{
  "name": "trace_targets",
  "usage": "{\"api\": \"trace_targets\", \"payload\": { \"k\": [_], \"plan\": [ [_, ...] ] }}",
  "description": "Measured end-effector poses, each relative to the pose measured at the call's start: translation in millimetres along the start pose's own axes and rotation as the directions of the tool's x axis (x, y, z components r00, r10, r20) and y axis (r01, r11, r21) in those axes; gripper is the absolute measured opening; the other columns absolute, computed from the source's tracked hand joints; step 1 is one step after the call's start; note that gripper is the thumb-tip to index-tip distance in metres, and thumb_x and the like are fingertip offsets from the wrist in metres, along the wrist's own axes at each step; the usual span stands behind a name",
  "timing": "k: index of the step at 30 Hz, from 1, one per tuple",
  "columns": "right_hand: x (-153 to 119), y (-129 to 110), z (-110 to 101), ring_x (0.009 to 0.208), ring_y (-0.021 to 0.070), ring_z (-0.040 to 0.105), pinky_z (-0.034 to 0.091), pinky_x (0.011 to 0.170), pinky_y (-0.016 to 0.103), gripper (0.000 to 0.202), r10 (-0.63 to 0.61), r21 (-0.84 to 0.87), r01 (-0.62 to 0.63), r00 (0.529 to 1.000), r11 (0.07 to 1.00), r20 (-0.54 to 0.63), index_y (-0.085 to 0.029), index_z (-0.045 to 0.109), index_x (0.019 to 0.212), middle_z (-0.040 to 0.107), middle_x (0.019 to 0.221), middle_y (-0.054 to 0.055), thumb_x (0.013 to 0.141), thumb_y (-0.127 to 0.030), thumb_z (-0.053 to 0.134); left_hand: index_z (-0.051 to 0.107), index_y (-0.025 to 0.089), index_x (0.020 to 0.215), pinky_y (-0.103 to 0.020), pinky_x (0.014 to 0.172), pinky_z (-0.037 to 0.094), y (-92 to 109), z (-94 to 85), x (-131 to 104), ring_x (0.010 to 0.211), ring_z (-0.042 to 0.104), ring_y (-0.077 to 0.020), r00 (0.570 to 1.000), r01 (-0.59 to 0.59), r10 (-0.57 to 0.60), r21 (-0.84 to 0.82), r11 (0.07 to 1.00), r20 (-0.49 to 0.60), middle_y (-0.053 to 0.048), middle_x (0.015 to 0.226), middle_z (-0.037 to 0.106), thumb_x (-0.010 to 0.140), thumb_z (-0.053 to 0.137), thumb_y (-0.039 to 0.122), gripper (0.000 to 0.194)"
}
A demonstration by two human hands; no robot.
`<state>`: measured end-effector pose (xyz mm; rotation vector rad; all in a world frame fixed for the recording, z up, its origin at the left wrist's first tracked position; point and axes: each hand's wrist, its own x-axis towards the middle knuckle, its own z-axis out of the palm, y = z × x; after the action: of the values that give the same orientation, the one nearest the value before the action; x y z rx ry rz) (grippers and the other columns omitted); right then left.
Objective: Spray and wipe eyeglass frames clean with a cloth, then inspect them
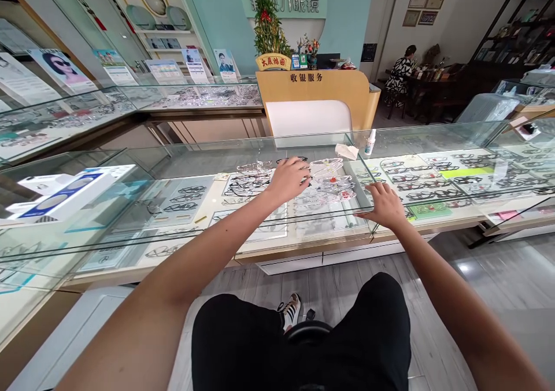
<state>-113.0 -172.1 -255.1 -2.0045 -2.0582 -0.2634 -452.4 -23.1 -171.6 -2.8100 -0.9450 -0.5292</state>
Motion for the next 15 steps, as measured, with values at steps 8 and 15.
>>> {"api": "trace_targets", "payload": {
  "k": [8,15],
  "plan": [
    [1,-1,-1,0.142,0.0477,0.055,0.053,0.114,0.061,0.101,-0.008,0.007,0.008,1.000,1.000,-0.016,-0.018,0.059,0.154,0.063,0.153,0.023,0.084,-0.089,0.071,0.088,0.024,0.108,-0.051,0.108,0.047,39,35.9,87,0.124,0.068,-0.0366,0.989,0.048,-0.052,0.034,0.998,0.141,-0.013,0.113,0.085,0.100,0.071,0.045,0.029],
    [1,0,3,0.142,0.0473,0.055,0.053,0.113,0.061,0.099,-0.019,0.029,0.020,0.999,0.999,-0.040,-0.022,0.061,0.154,0.065,0.151,0.022,0.083,-0.089,0.073,0.090,0.026,0.103,-0.050,0.109,0.047,20,53.0,98,0.122,0.070,-0.0363,0.988,0.023,-0.031,0.053,0.998,0.152,-0.013,0.106,0.085,0.097,0.073,0.046,0.027]
  ]
}}
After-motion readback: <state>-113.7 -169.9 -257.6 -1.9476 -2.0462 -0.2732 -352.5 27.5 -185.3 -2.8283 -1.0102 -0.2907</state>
